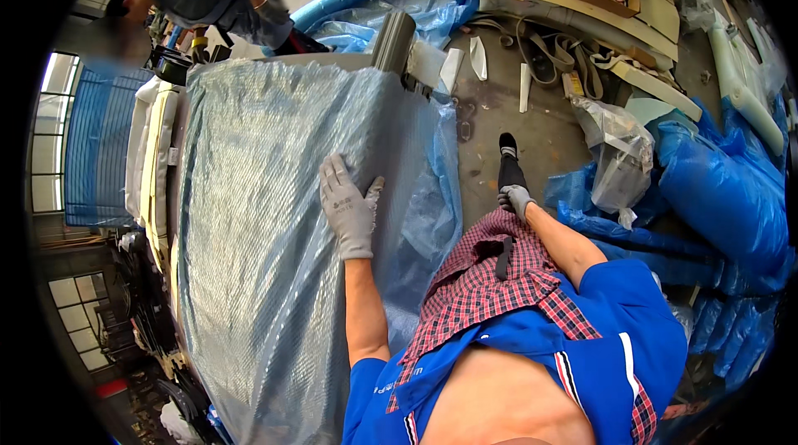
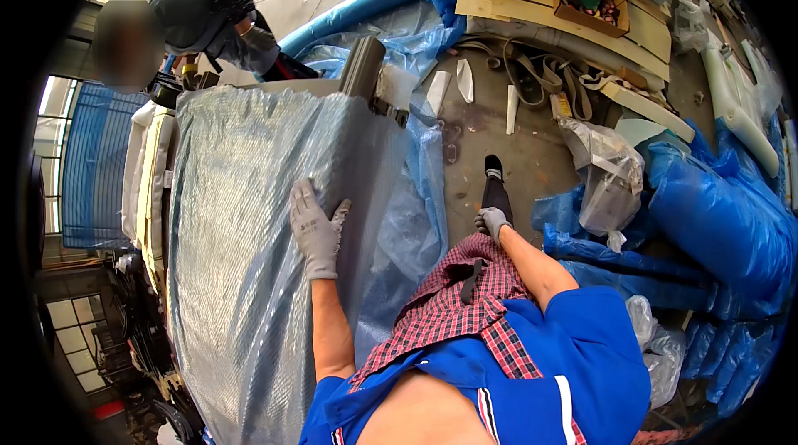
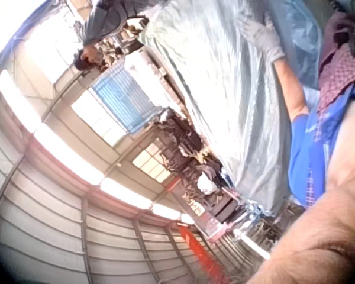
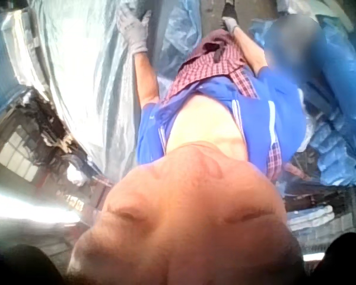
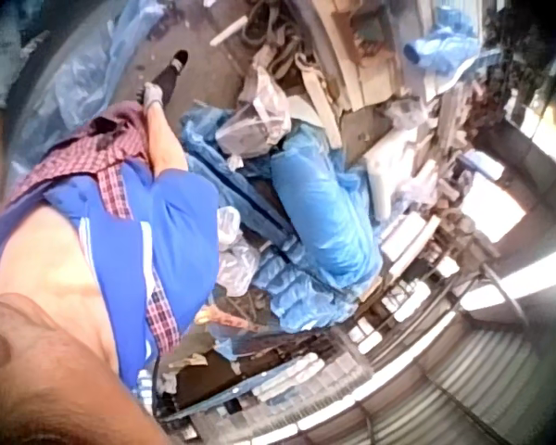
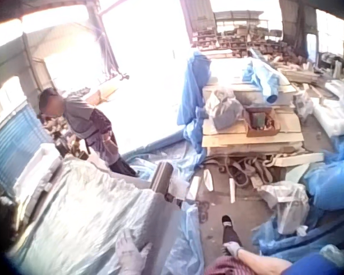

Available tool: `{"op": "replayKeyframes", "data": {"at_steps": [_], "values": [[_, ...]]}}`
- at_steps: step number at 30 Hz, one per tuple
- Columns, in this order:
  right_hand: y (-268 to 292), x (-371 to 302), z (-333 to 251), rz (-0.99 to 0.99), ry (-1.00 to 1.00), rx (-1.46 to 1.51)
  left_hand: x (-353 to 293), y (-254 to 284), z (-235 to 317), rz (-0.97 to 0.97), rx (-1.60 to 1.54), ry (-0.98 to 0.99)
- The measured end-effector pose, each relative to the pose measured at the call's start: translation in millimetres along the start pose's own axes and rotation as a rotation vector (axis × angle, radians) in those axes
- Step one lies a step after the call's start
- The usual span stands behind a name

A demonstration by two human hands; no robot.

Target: The person wraps a large rectangular furniture item with bubble wrap and secures it with yellow tape. They unfold the bubble wrap, cover the item, fold edges, and apply tape to seal the package.

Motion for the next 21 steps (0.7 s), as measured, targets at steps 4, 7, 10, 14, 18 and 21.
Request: {"op": "replayKeyframes", "data": {"at_steps": [4, 7, 10, 14, 18, 21], "values": [[-14.3, 56.5, -56.1, 0.083, -0.088, -0.153, 46.9, -25.5, 26.6, -0.059, -0.001, 0.129], [-33.0, 93.6, -119.7, 0.085, -0.079, -0.267, 81.7, -42.4, 44.9, -0.105, -0.001, 0.184], [-24.7, 169.7, -165.7, 0.075, -0.026, -0.323, 94.6, -44.4, 56.9, -0.183, 0.058, 0.329], [-48.9, 168.8, -284.4, 0.154, 0.114, -0.485, 102.6, -54.5, 64.4, -0.223, 0.121, 0.426], [-61.5, 201.1, -360.7, 0.294, 0.162, -0.487, 119.9, -65.6, 77.1, -0.207, 0.186, 0.49], [-78.2, 251.5, -392.8, 0.266, 0.237, -0.56, 131.9, -81.9, 87.0, -0.15, 0.191, 0.501]]}}
Point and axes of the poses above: each hand's wrist, its own x-axis towards the middle knuckle, its own y-axis out of the back of the hand, z = x × y, the point moved 4 cm from there along x, towards the middle knuckle, and after that the axes turned 14 degrees about z, right-handed, at the moved point
